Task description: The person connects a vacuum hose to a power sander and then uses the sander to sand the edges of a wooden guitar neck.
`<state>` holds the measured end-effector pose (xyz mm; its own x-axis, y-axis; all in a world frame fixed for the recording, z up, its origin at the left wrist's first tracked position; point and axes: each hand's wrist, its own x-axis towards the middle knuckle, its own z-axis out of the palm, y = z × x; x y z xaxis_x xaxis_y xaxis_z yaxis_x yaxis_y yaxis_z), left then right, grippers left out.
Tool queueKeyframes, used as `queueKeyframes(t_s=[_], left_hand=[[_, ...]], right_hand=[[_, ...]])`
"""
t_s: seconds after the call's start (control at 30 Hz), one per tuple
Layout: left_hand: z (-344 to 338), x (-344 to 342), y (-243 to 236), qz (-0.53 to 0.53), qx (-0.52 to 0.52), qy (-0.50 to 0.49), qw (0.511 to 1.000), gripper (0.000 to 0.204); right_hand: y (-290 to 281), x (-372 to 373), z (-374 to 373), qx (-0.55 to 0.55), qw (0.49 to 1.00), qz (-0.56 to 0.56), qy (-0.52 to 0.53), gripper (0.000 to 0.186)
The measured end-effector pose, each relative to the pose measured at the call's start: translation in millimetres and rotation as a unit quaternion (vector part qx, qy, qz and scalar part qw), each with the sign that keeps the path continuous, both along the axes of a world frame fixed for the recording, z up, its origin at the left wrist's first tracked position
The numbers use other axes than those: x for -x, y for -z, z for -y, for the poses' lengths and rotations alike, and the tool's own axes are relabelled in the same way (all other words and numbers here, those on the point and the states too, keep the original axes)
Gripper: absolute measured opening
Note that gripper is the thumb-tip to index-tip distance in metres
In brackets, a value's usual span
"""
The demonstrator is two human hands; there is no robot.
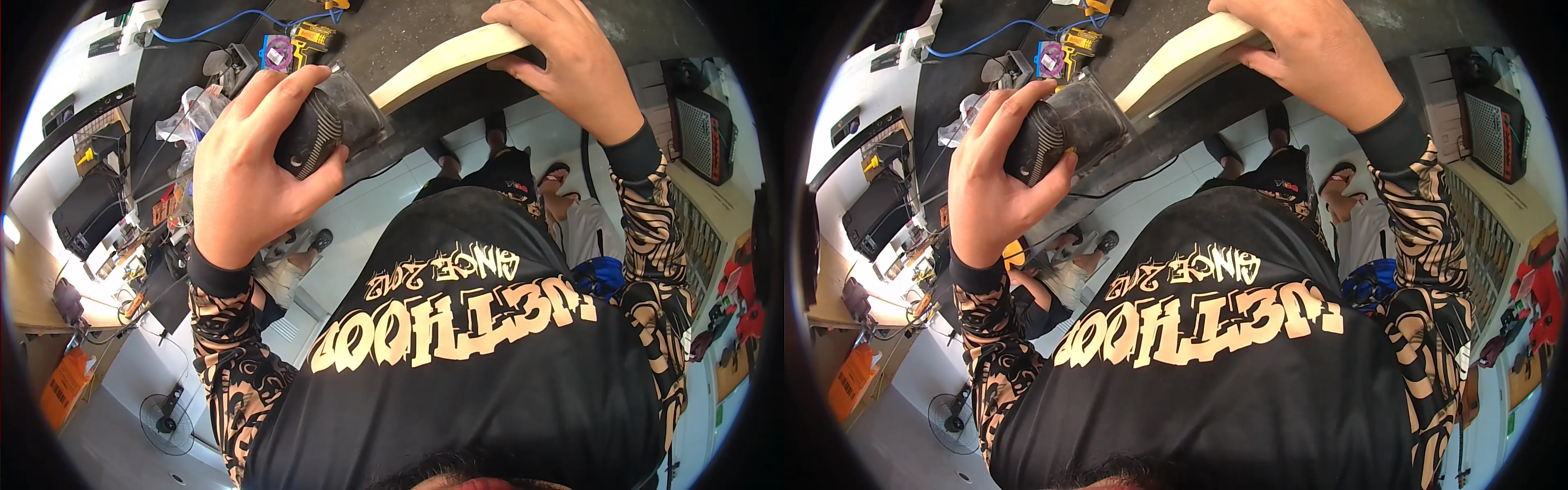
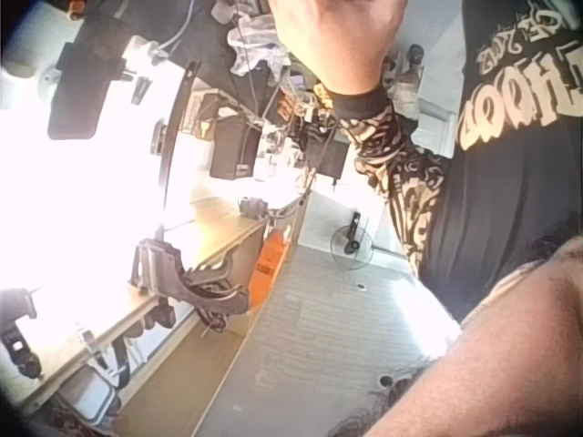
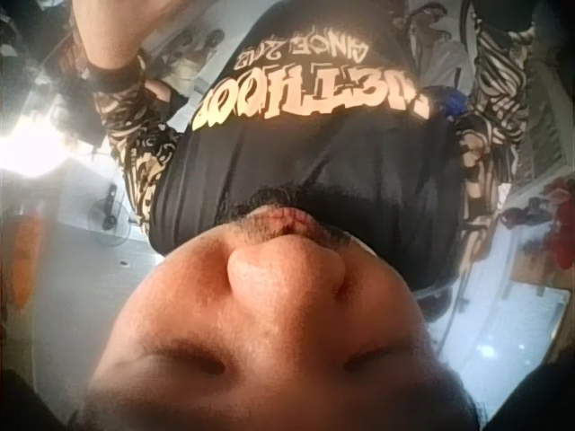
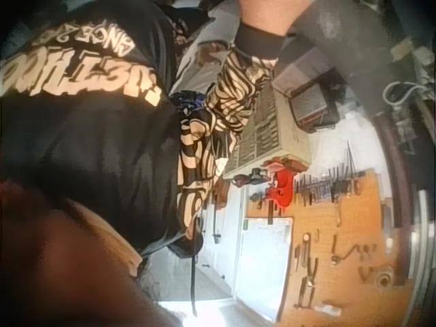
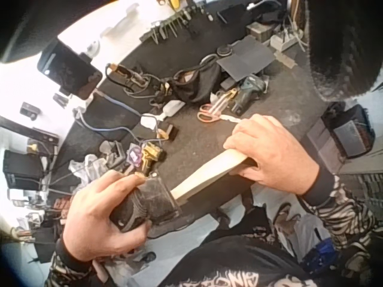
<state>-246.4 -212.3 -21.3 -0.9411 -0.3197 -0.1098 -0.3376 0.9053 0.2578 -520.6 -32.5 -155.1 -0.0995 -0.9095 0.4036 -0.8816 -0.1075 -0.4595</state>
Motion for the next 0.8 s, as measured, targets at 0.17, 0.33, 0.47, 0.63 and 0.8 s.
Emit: queueKeyframes(t_s=[0.17, 0.33, 0.47, 0.63, 0.8], left_hand=[[0, 5, -1, 0.006, -0.011, -0.006, 1.0, 0.061], [3, 3, 6, -0.029, -0.012, 0.01, 0.999, 0.059], [3, 4, 6, -0.031, -0.014, 0.003, 0.999, 0.057], [3, 6, 4, -0.036, -0.017, 0.002, 0.999, 0.057], [1, 3, 6, -0.059, -0.015, 0.004, 0.998, 0.059]], right_hand=[[1, 1, -1, -0.006, 1.0, 0.009, 0.004, 0.043], [4, 1, -2, -0.001, 1.0, 0.008, -0.001, 0.044], [11, 1, -3, 0.018, 1.0, 0.011, -0.006, 0.044], [12, -1, -3, 0.023, 1.0, 0.008, 0.005, 0.043], [9, -2, 0, 0.014, 1.0, 0.013, -0.004, 0.042]])
